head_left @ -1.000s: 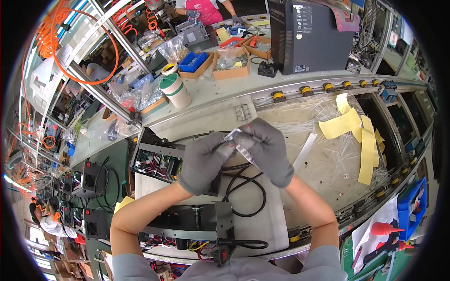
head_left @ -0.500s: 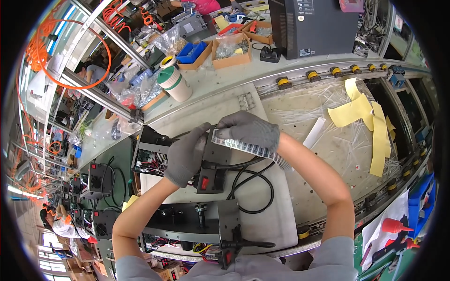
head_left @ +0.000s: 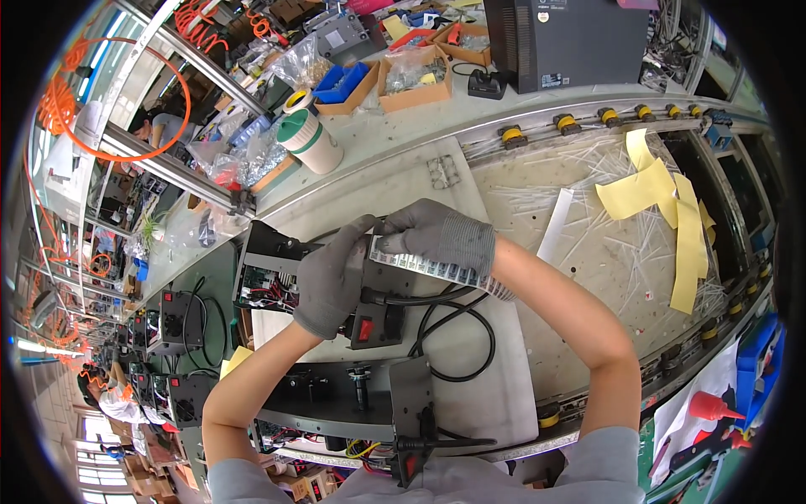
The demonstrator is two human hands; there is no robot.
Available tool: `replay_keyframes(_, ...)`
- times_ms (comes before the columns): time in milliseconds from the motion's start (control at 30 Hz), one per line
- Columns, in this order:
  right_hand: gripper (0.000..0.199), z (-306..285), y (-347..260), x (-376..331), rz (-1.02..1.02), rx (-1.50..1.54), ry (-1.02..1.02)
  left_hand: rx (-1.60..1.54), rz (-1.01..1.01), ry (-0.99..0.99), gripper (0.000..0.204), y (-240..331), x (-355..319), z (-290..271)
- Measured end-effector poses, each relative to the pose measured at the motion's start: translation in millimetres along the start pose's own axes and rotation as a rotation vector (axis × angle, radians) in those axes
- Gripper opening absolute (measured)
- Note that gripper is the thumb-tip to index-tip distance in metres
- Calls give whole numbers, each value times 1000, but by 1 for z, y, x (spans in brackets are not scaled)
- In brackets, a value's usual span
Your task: Assembling electronic components into chassis, connecting wires, cleaning with air, applying glue, and using an electric screwdriver.
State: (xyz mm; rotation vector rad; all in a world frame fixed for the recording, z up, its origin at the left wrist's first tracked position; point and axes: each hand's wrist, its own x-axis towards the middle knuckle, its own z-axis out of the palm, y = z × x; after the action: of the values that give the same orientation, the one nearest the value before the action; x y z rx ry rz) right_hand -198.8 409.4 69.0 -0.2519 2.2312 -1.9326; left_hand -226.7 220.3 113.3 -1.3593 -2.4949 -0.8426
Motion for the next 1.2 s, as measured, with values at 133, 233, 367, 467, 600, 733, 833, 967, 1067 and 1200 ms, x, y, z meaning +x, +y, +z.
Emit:
replay_keyframes(133,35,1,-2,-1,11,-61,35,4,-10,-7,28,-1,-1,-1)
replay_keyframes(233,30,0,-8,-3,7,-107,8,22,-32,-23,28,-2,-1,-1)
replay_keyframes(367,30,1,-8,-3,2,-145,35,25,-36,-29,28,0,1,-1)
replay_keyframes(467,33,1,-4,-1,-1,-137,62,4,-21,-20,27,2,2,-1)
replay_keyframes(600,36,2,-8,-1,5,-245,133,12,-45,-45,26,5,2,-4)
replay_keyframes(733,32,-4,-42,-27,53,-385,163,-113,-128,12,23,2,3,-4)
replay_keyframes(833,26,-4,-56,-54,35,-13,349,-370,-142,218,25,19,2,-9)
replay_keyframes(967,12,14,-76,-83,-243,365,567,-585,-55,-28,37,70,5,-8)
replay_keyframes(1067,12,27,-95,-96,-466,436,731,-730,-59,-152,30,85,1,15)
replay_keyframes(1200,10,30,-111,-117,-456,370,894,-986,-246,-398,21,97,-11,8)
